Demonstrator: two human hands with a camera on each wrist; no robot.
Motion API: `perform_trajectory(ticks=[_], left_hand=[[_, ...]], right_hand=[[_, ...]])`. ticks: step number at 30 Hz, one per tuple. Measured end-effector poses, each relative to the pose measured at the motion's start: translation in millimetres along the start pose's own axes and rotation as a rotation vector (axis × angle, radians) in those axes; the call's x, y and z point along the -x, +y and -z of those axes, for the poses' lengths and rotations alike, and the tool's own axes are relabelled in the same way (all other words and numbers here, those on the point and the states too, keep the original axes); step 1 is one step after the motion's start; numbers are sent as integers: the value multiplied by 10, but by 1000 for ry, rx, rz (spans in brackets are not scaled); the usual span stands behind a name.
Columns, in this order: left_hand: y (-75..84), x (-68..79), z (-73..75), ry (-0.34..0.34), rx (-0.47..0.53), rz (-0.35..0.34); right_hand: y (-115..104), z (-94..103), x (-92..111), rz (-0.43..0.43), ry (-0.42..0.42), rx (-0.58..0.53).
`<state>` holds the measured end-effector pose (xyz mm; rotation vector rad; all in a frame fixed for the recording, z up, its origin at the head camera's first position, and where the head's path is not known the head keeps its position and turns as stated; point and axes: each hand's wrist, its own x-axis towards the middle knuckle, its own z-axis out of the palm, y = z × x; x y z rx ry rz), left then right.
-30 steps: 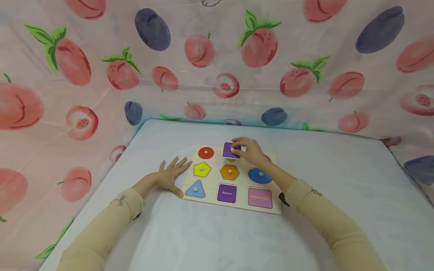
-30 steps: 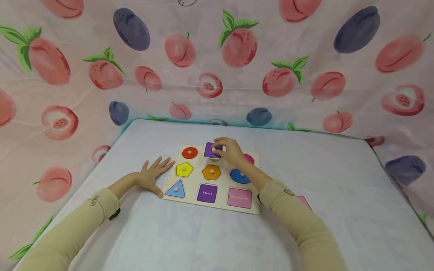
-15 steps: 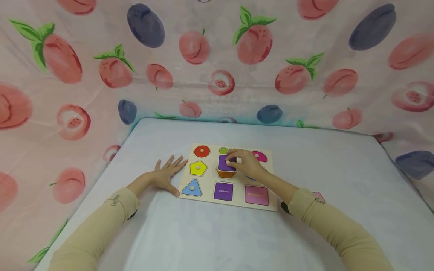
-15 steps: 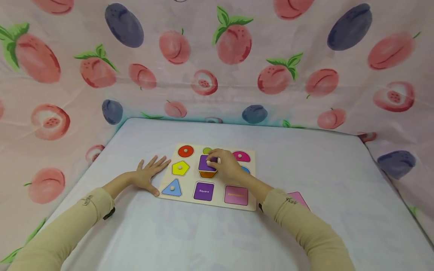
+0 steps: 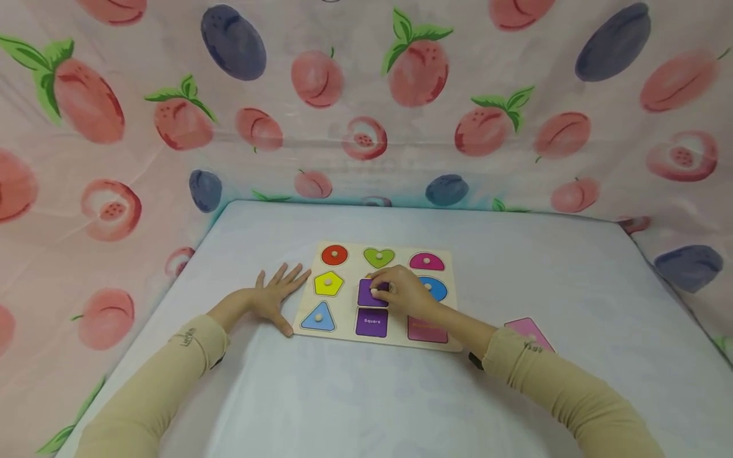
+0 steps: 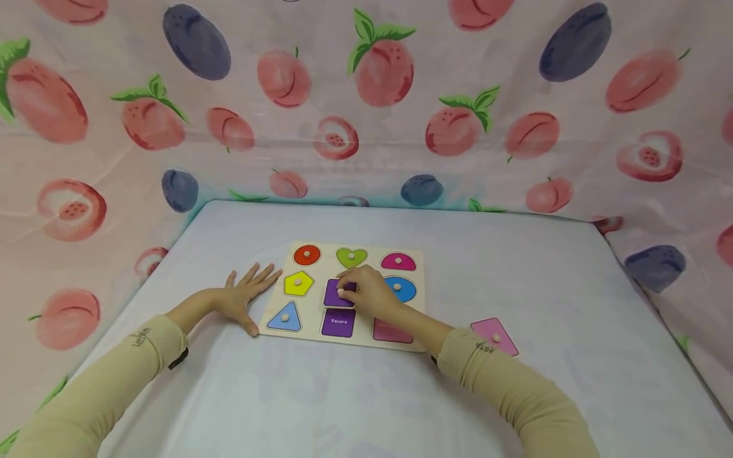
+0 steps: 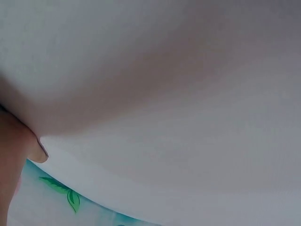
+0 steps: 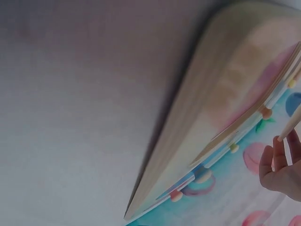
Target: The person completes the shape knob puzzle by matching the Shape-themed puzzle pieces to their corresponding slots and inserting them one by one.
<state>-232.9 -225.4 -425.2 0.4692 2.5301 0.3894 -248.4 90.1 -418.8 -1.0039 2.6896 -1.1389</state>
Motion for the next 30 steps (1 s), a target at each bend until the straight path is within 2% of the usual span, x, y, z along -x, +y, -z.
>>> perform_trajectory(ticks=[4, 13, 20, 30], left_hand=[[0, -3, -11, 18, -9, -11], [-24, -8, -44, 38, -15, -23], [-27, -11, -60, 47, -18, -27], [-6, 18, -46, 50, -13, -25]], right_hand=[[-39, -39, 43, -14, -14, 17], [-70, -133, 153, 28, -46, 117], [-132, -161, 243, -24, -66, 111], [-147, -192, 287, -24, -89, 122]])
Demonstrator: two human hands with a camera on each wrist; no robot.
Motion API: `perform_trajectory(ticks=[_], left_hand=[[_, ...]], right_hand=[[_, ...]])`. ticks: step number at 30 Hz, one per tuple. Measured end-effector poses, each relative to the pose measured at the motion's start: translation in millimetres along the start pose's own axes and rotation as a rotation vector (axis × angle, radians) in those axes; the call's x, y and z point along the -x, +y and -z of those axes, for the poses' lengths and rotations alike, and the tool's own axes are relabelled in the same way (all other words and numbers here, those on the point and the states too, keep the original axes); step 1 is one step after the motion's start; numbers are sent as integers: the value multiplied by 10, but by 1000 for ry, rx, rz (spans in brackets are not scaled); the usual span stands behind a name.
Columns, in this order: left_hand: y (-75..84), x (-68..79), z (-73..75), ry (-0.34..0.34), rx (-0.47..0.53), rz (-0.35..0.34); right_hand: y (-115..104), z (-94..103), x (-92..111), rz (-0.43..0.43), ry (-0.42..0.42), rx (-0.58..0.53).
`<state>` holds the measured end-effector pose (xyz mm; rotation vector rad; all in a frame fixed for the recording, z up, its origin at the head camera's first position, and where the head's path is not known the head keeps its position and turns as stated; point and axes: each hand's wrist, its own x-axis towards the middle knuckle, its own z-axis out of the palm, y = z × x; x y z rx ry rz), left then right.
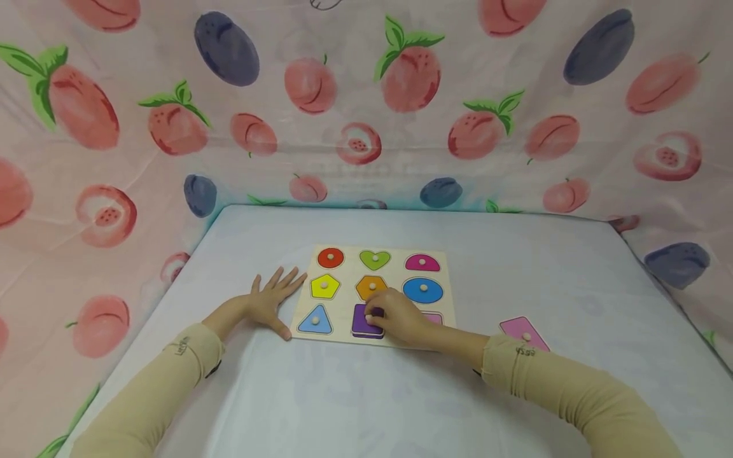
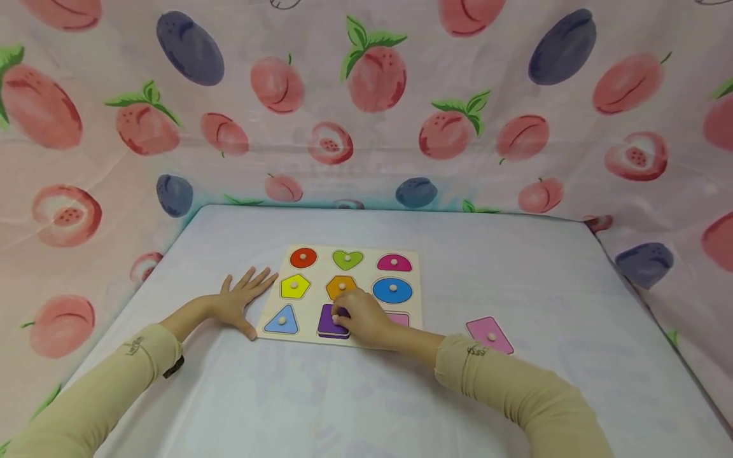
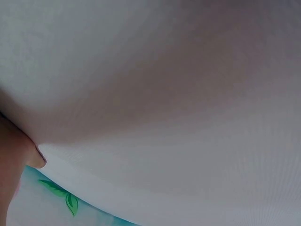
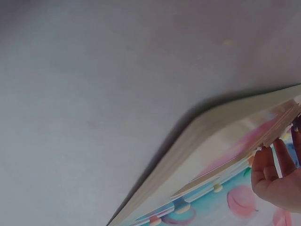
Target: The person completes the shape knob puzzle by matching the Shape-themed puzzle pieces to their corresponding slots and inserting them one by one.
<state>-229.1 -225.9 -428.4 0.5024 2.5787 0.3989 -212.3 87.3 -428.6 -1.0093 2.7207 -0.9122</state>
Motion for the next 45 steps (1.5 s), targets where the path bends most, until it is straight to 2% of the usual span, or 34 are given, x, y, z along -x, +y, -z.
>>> perform_trajectory(ticks=[6, 15, 26, 35, 45], left_hand=[[18, 33, -19, -10, 10, 2], [15, 33, -54, 0, 16, -2], [-7, 8, -27, 0, 10, 6], [-7, -23, -24, 2, 8, 9], [-19, -23, -14, 7, 2, 1]], right_hand=[[-17, -34, 27, 30, -16, 59], [-57, -45, 50, 79, 3, 132], [-136, 31, -26, 107, -61, 257], [-176, 97, -44, 99, -124, 274], [-177, 84, -31, 86, -111, 256]])
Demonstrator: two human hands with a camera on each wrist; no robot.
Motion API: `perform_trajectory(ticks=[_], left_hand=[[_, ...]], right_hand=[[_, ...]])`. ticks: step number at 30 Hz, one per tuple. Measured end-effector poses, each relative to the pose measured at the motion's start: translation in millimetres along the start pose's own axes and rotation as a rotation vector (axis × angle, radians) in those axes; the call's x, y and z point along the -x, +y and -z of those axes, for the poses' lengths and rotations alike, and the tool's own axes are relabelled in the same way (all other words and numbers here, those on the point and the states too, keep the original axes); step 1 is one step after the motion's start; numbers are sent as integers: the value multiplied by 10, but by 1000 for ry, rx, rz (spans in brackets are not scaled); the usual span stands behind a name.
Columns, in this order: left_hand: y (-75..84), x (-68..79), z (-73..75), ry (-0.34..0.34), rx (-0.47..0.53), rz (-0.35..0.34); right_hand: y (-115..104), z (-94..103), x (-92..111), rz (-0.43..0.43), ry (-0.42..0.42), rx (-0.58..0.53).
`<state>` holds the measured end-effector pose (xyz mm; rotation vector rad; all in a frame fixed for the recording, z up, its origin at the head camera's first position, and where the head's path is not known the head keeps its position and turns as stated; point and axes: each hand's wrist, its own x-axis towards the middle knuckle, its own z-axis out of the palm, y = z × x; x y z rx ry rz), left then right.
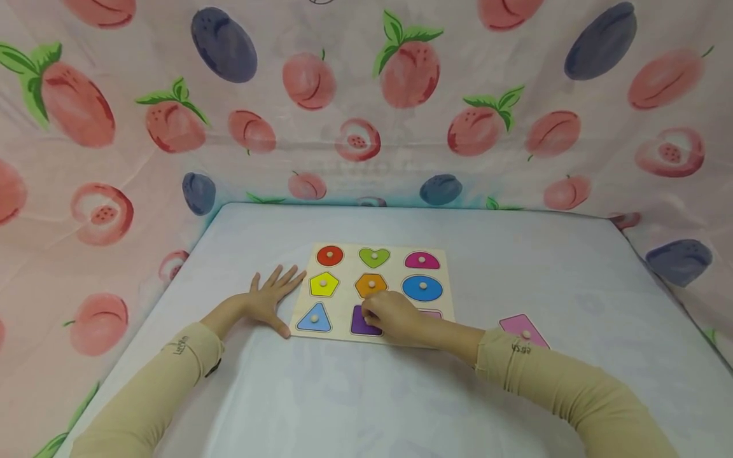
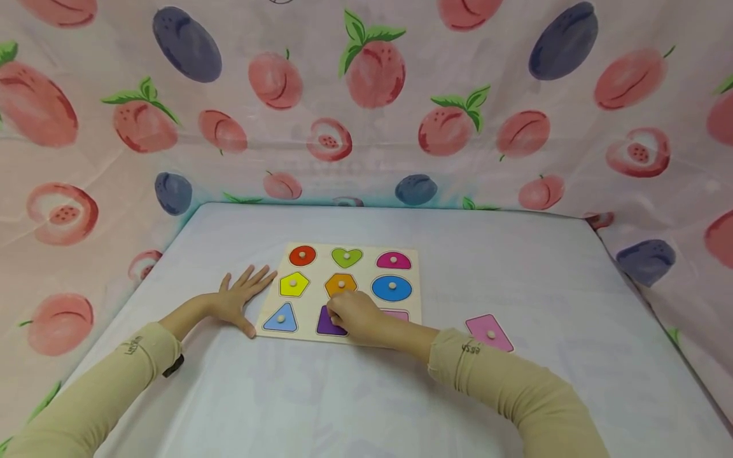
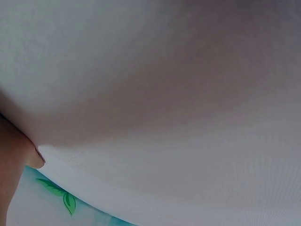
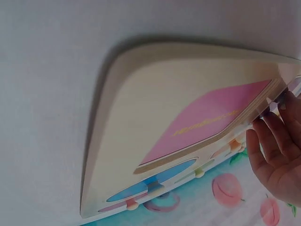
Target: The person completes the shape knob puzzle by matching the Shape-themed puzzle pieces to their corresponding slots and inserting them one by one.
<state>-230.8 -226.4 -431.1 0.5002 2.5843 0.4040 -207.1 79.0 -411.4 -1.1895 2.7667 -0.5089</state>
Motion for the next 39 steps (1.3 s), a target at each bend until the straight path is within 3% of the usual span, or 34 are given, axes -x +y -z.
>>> perform_trajectory(ticks=[11, 31, 39], left_hand=[[19, 14, 10, 1, 7, 8], [10, 2, 17, 1, 2, 5], [13, 5, 11, 6, 1, -1]], right_hand=[[17, -19, 30, -8, 8, -47], [141, 178, 180, -163, 2, -252], [207, 260, 331, -119, 59, -202]])
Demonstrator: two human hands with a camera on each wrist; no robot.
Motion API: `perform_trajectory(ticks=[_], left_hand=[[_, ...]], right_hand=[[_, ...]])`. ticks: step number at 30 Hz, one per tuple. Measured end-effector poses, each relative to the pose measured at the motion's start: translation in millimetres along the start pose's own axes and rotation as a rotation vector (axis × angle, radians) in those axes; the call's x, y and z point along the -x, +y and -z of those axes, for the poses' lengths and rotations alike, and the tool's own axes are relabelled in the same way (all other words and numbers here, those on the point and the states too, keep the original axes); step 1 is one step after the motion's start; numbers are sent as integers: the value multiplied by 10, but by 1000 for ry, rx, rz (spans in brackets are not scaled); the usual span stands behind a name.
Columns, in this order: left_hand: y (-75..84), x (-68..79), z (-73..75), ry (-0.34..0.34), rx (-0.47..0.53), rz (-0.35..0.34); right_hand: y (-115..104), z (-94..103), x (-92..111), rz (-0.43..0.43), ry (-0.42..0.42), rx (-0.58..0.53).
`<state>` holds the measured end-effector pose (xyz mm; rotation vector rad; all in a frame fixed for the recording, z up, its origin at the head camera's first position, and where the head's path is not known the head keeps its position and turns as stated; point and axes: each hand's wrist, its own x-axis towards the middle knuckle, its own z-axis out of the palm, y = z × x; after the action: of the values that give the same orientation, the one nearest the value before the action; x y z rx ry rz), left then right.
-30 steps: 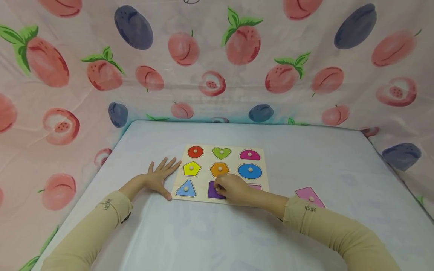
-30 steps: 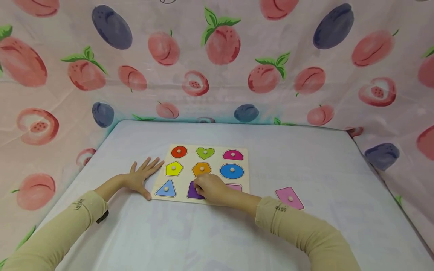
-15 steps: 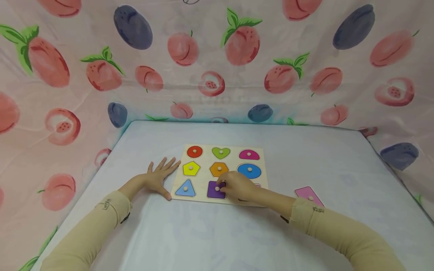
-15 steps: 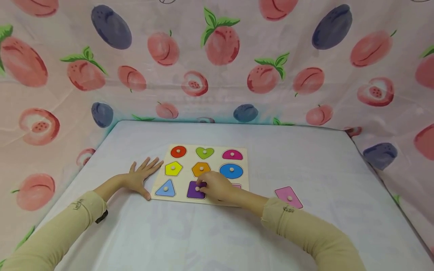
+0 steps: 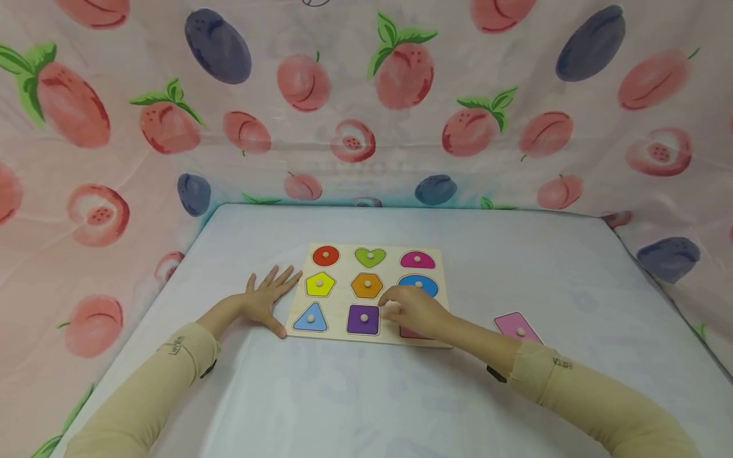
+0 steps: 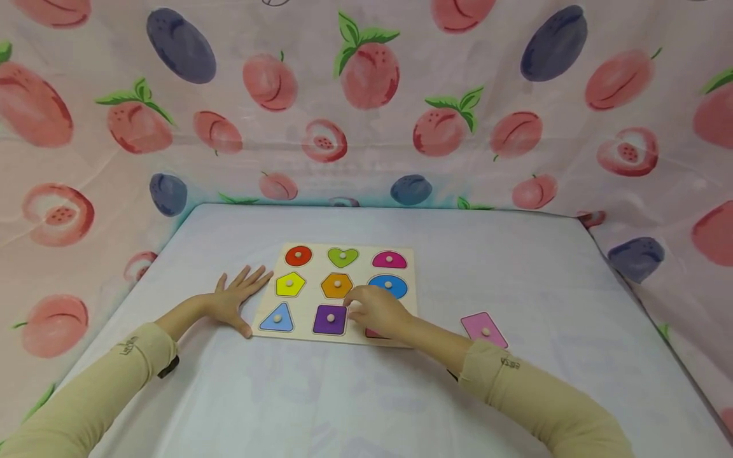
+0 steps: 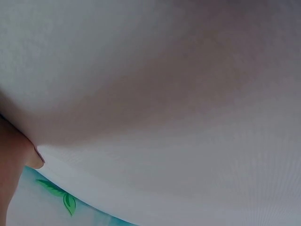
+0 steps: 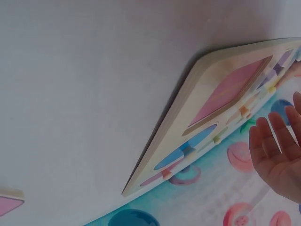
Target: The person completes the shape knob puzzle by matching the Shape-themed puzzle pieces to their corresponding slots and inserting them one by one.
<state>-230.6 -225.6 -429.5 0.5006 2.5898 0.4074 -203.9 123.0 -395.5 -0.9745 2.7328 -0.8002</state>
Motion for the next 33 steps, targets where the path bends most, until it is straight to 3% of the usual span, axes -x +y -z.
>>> perform_trajectory(ticks=[9, 16, 22, 30, 33], left_hand=[[19, 27, 26, -2, 21, 1], [38, 18, 18, -1, 34, 1], [38, 18, 5, 10, 25, -9], [44, 33, 0, 19, 15, -12], [50, 32, -3, 23, 10, -14]], right_hand=[[95, 73, 115, 30, 44, -10], [117, 130, 279, -19, 47, -9], [155, 205, 415, -114, 50, -31], [389, 412, 617, -88, 140, 23], [487, 485, 725, -126, 158, 41]])
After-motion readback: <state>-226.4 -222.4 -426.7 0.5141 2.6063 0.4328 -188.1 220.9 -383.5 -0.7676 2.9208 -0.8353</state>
